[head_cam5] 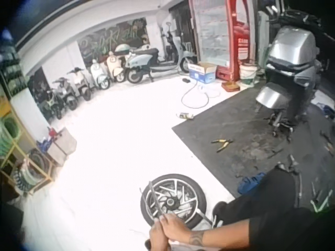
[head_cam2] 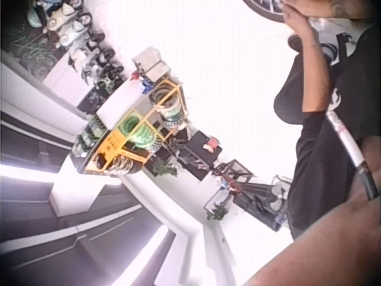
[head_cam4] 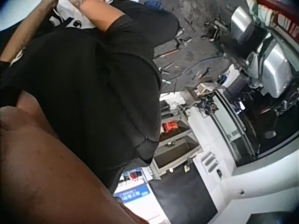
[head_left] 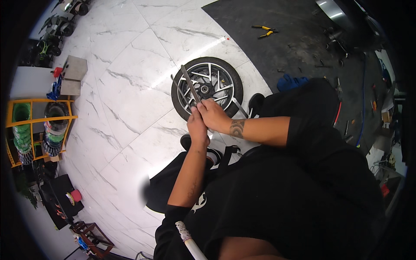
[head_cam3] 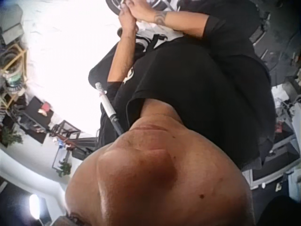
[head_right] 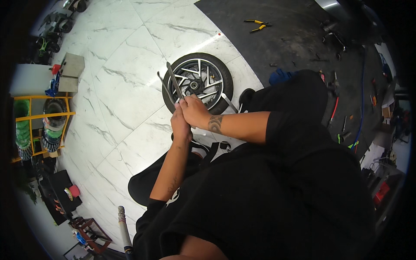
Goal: The person uses a pry bar to lever the tire bead off the rim, then removes the tire from the wheel. The person then uses a red air hose to inflate the tire.
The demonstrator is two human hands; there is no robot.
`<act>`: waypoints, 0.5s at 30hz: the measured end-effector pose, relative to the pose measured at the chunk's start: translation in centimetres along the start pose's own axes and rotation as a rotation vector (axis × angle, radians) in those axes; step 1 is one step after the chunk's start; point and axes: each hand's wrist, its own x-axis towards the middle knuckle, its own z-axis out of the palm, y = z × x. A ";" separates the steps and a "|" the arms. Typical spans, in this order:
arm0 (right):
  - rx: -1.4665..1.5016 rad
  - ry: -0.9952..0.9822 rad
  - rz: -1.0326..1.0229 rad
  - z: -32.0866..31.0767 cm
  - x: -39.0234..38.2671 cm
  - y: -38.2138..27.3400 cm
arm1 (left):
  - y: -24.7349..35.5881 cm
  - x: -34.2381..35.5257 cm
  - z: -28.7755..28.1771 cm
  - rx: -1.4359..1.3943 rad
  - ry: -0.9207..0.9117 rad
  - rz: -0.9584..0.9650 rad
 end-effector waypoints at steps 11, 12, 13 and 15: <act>0.629 -0.395 -0.139 -1.3 1.0 0.3 | 9.3 -2.6 0.2 0.186 -0.008 -0.006; 0.433 -0.328 -0.008 -2.5 2.0 2.0 | 11.6 -2.7 -0.4 0.210 0.014 0.001; 0.294 -0.318 -0.012 -3.9 3.0 4.4 | 14.1 -2.8 -1.1 0.215 0.034 0.003; -0.248 -0.122 0.324 -6.4 3.6 10.5 | 19.5 -3.4 -4.0 0.396 0.067 0.143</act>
